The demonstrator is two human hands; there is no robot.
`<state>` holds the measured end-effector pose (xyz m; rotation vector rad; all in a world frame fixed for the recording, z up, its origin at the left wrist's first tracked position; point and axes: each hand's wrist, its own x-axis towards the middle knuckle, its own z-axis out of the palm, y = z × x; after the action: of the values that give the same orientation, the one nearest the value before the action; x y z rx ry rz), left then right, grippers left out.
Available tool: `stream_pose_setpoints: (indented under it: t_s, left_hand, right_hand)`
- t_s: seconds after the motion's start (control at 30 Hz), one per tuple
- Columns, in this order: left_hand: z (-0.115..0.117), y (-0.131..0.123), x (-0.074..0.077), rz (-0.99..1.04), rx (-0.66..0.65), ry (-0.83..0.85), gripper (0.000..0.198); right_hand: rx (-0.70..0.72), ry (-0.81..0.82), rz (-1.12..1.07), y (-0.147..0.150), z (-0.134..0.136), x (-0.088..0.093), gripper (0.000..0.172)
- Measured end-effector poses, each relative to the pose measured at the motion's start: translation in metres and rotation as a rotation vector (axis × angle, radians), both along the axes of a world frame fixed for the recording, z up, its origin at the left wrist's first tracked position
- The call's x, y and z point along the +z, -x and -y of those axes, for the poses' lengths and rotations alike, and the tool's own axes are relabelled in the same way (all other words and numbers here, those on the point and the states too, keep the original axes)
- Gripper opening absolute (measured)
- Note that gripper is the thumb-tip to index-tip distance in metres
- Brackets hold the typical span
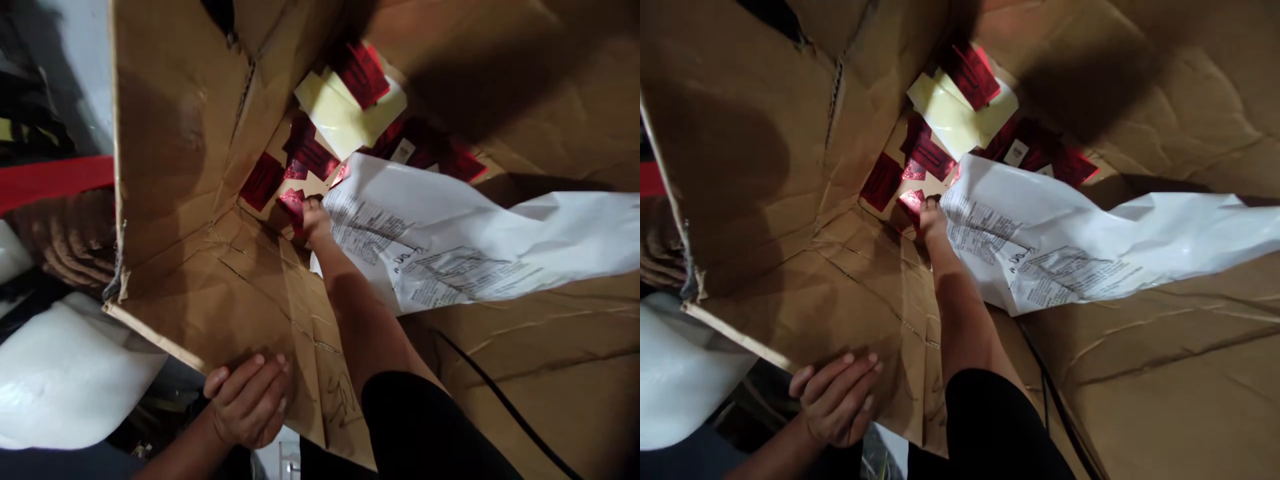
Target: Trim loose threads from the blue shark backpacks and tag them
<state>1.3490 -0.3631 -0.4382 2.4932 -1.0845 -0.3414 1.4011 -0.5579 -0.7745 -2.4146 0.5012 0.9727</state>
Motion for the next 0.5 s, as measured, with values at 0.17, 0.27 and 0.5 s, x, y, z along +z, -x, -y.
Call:
stream_pose_setpoints:
  t_s: [0.17,0.27,0.5]
  left_hand:
    - [-0.002,-0.001,0.002,-0.015,-0.031,-0.031,0.030]
    - [0.001,-0.002,0.001,-0.012,-0.032,-0.015,0.032]
    - [0.008,-0.004,0.002,0.020,-0.009,-0.015,0.032]
  right_hand:
    - [0.017,0.089,-0.097,0.011,0.031,-0.011,0.031]
    - [0.068,0.058,-0.093,0.030,0.044,-0.005,0.029]
    - [-0.036,0.121,-0.108,0.042,0.008,-0.006,0.040]
